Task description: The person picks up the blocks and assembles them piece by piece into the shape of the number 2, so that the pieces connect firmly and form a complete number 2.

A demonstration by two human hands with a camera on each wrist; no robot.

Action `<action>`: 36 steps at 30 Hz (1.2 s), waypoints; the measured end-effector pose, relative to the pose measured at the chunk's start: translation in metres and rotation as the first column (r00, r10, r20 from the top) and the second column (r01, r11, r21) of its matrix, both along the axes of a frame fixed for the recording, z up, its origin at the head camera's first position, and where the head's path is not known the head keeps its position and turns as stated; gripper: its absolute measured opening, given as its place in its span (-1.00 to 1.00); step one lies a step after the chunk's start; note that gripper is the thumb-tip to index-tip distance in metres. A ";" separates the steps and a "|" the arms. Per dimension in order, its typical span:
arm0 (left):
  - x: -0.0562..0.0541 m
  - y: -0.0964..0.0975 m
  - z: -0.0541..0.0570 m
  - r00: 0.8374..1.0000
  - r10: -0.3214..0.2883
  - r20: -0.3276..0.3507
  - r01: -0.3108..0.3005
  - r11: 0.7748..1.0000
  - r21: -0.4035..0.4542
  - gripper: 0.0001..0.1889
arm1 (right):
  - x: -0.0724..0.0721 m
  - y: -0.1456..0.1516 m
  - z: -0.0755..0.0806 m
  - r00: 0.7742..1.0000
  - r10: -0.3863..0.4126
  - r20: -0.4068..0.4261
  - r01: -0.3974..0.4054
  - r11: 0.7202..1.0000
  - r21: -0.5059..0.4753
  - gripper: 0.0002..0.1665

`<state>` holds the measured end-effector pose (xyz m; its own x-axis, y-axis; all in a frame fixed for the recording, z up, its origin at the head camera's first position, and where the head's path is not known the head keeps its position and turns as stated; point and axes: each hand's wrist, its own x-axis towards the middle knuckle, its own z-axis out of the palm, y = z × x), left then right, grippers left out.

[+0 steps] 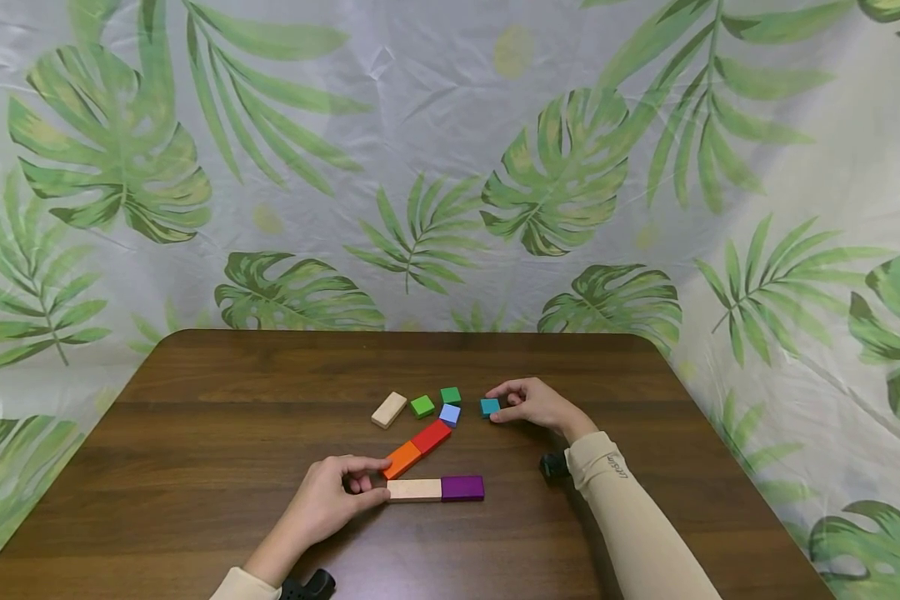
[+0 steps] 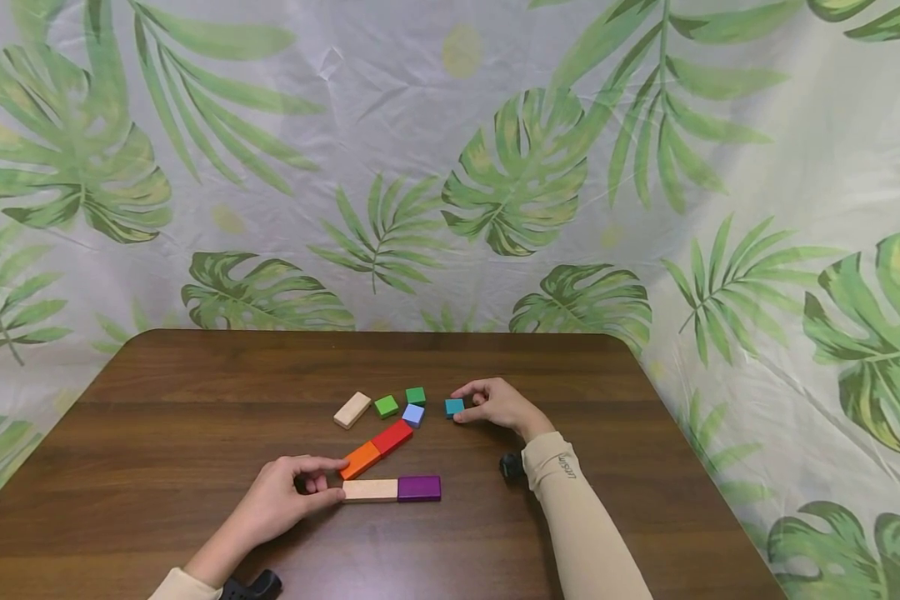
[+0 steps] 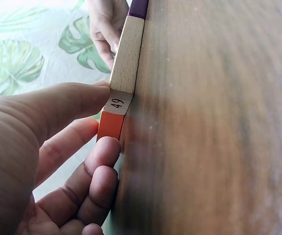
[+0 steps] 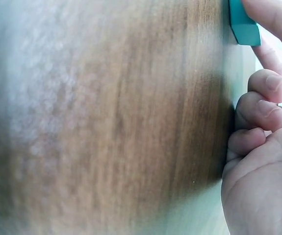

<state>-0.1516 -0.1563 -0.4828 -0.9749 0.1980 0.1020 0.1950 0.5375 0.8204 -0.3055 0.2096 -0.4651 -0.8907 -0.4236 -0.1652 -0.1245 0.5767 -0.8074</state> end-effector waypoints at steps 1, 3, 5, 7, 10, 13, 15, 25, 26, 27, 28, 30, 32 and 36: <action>0.000 0.000 0.000 1.000 0.000 0.000 0.000 1.000 0.000 -0.66 | 0.000 0.000 0.000 1.000 0.001 -0.002 -0.001 1.000 0.001 -0.50; 0.000 0.001 0.000 1.000 0.002 0.001 -0.002 1.000 -0.001 -0.66 | 0.000 0.001 0.001 1.000 0.009 -0.007 -0.009 1.000 0.001 -0.50; 0.000 0.001 0.000 1.000 0.001 0.001 -0.001 1.000 -0.002 -0.66 | 0.000 0.001 0.001 1.000 0.008 -0.008 -0.008 1.000 0.003 -0.51; 0.000 0.001 0.000 1.000 0.000 0.004 0.000 1.000 0.000 -0.66 | 0.000 0.001 0.000 1.000 0.006 -0.010 -0.006 1.000 0.005 -0.53; 0.000 0.001 0.000 1.000 0.001 0.008 -0.001 1.000 0.004 -0.66 | 0.000 0.000 0.000 1.000 -0.011 -0.003 0.011 1.000 0.009 -0.55; 0.000 0.000 0.000 1.000 0.004 0.005 -0.004 1.000 0.003 -0.66 | 0.001 -0.002 0.001 1.000 -0.024 0.005 0.023 1.000 0.010 -0.56; 0.000 0.000 0.000 1.000 0.005 0.005 -0.005 1.000 0.000 -0.66 | 0.001 -0.003 0.001 1.000 -0.027 0.007 0.027 1.000 0.011 -0.56; 0.000 0.000 0.000 1.000 0.003 0.010 -0.003 1.000 -0.001 -0.67 | 0.003 -0.003 0.000 1.000 -0.025 0.004 0.025 1.000 0.003 -0.55; 0.000 0.000 0.000 1.000 0.002 0.010 -0.002 1.000 -0.001 -0.67 | 0.003 -0.003 0.000 1.000 -0.030 0.006 0.030 1.000 0.007 -0.56; 0.000 0.000 0.000 1.000 0.002 0.009 -0.002 1.000 0.000 -0.67 | 0.003 -0.003 0.000 1.000 -0.030 0.005 0.030 1.000 0.008 -0.56; 0.000 0.000 0.000 1.000 0.002 0.009 -0.002 1.000 0.000 -0.67 | 0.003 -0.003 -0.001 0.999 -0.033 0.005 0.033 0.999 0.011 -0.56; 0.000 0.000 0.000 1.000 0.002 0.008 -0.002 1.000 0.000 -0.67 | 0.002 -0.004 -0.001 0.999 -0.034 0.004 0.033 0.999 0.013 -0.57; 0.000 0.000 0.000 1.000 0.002 0.006 -0.002 1.000 -0.002 -0.67 | 0.002 -0.004 -0.002 0.999 -0.035 0.002 0.035 0.999 0.016 -0.58; 0.000 0.000 0.000 1.000 0.002 0.001 -0.002 1.000 -0.005 -0.67 | 0.003 -0.004 -0.002 0.999 -0.034 -0.001 0.034 0.999 0.018 -0.58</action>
